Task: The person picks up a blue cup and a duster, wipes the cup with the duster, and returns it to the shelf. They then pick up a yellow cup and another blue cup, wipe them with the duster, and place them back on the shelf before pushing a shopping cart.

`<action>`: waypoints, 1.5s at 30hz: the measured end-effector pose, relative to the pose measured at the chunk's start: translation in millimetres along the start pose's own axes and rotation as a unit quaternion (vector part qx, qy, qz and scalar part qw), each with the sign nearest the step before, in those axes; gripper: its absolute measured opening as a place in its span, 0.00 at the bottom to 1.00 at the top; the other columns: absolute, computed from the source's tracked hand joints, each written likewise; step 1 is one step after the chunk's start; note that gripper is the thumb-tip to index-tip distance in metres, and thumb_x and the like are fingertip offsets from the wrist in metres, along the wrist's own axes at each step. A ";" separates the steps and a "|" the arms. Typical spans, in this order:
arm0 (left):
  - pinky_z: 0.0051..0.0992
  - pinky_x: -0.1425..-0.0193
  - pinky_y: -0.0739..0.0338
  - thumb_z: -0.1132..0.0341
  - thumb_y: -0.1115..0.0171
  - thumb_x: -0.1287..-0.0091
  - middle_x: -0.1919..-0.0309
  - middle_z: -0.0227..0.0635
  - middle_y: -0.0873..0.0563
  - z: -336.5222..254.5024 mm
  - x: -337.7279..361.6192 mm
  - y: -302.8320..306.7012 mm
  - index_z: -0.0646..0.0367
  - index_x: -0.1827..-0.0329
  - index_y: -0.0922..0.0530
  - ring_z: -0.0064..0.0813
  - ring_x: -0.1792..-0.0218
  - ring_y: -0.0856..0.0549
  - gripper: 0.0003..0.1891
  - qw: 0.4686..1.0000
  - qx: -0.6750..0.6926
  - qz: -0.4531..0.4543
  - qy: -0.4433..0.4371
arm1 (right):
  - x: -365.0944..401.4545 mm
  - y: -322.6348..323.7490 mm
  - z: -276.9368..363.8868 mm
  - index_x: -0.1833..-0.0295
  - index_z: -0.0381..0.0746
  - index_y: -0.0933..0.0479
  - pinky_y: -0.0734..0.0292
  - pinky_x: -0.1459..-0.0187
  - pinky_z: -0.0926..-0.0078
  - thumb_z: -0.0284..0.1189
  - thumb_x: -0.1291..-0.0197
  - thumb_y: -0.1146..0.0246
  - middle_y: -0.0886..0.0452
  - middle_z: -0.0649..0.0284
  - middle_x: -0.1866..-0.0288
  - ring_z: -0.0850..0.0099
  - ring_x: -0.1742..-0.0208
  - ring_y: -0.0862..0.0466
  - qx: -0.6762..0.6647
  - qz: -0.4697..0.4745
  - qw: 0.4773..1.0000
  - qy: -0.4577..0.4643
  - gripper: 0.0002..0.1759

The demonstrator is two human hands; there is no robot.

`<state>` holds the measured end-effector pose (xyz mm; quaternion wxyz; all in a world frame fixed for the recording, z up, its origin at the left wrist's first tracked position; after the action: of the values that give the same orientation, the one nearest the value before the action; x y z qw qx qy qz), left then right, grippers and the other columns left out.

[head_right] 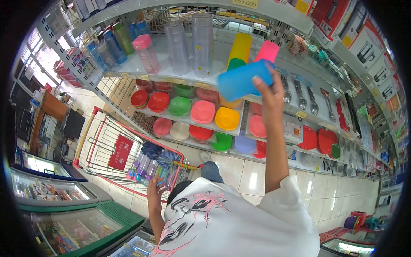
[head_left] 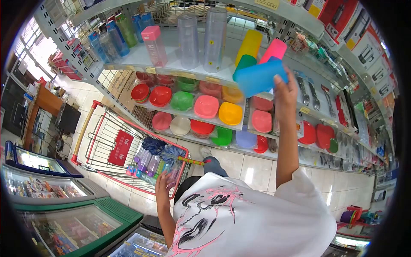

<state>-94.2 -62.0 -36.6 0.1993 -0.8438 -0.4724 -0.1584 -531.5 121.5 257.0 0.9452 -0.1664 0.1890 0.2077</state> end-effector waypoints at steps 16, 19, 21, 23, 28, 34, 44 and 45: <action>0.27 0.51 0.25 0.51 0.49 0.27 0.47 0.37 0.20 64.5 8.7 85.6 0.57 0.35 0.28 0.28 0.53 0.20 0.24 0.993 0.016 -0.113 0.029 | -79.7 28.5 52.2 0.47 0.30 0.29 0.26 0.46 0.68 0.46 0.58 0.21 0.21 0.53 0.52 0.64 0.51 0.20 0.354 -0.174 0.897 0.201 0.41; 0.27 0.52 0.24 0.51 0.49 0.26 0.47 0.37 0.20 67.5 8.1 82.5 0.57 0.35 0.28 0.28 0.53 0.19 0.24 0.994 -0.005 -0.101 0.032 | -80.8 27.6 41.9 0.48 0.30 0.29 0.26 0.48 0.67 0.48 0.59 0.21 0.21 0.51 0.53 0.62 0.52 0.20 0.384 -0.187 0.881 0.202 0.42; 0.27 0.53 0.23 0.52 0.49 0.26 0.48 0.37 0.19 66.6 12.2 83.0 0.57 0.36 0.28 0.27 0.54 0.19 0.23 0.994 -0.009 -0.102 0.029 | -81.8 30.8 35.2 0.49 0.29 0.29 0.26 0.48 0.66 0.49 0.60 0.21 0.21 0.51 0.54 0.61 0.53 0.20 0.390 -0.193 0.877 0.205 0.42; 0.26 0.53 0.24 0.52 0.49 0.26 0.50 0.37 0.19 75.9 15.3 87.4 0.58 0.36 0.28 0.26 0.55 0.20 0.23 0.993 -0.009 -0.102 0.049 | -81.9 34.0 29.7 0.49 0.29 0.29 0.25 0.50 0.66 0.50 0.61 0.22 0.21 0.50 0.55 0.61 0.54 0.19 0.393 -0.194 0.875 0.206 0.42; 0.25 0.53 0.24 0.52 0.48 0.27 0.50 0.36 0.19 88.4 22.8 105.1 0.57 0.38 0.27 0.25 0.55 0.20 0.22 0.992 -0.011 -0.112 0.051 | -80.2 47.1 9.7 0.49 0.29 0.29 0.25 0.49 0.67 0.52 0.62 0.22 0.21 0.52 0.55 0.62 0.54 0.19 0.418 -0.203 0.868 0.176 0.45; 0.28 0.51 0.24 0.50 0.48 0.27 0.49 0.36 0.20 86.5 26.5 114.1 0.56 0.38 0.26 0.26 0.53 0.20 0.23 0.990 -0.018 -0.128 0.051 | -70.7 52.3 -10.8 0.49 0.30 0.29 0.25 0.48 0.67 0.55 0.63 0.22 0.21 0.53 0.55 0.63 0.54 0.20 0.417 -0.205 0.877 0.123 0.46; 0.28 0.53 0.23 0.49 0.49 0.27 0.50 0.35 0.19 89.5 23.2 107.3 0.57 0.38 0.26 0.24 0.56 0.20 0.24 0.990 -0.035 -0.126 0.044 | -62.4 58.2 -19.3 0.48 0.27 0.30 0.25 0.49 0.62 0.53 0.63 0.22 0.22 0.46 0.52 0.57 0.51 0.19 0.401 -0.220 0.878 0.142 0.46; 0.28 0.53 0.23 0.49 0.49 0.27 0.50 0.35 0.19 90.7 23.3 107.5 0.57 0.38 0.26 0.24 0.56 0.20 0.24 0.990 -0.036 -0.126 0.044 | -61.2 60.7 -22.7 0.48 0.27 0.30 0.25 0.49 0.62 0.53 0.63 0.22 0.22 0.46 0.52 0.57 0.51 0.19 0.401 -0.221 0.878 0.140 0.46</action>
<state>17.2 -51.8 -125.0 0.1678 -0.7765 -0.5595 -0.2363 -617.3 144.5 248.9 0.9160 0.1616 0.3450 -0.1258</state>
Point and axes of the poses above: each hand's wrist, its own x-axis away from the middle knuckle, its own y-axis out of the back of the hand, z = x × y, the point moved 10 cm from there along -x, towards the middle knuckle
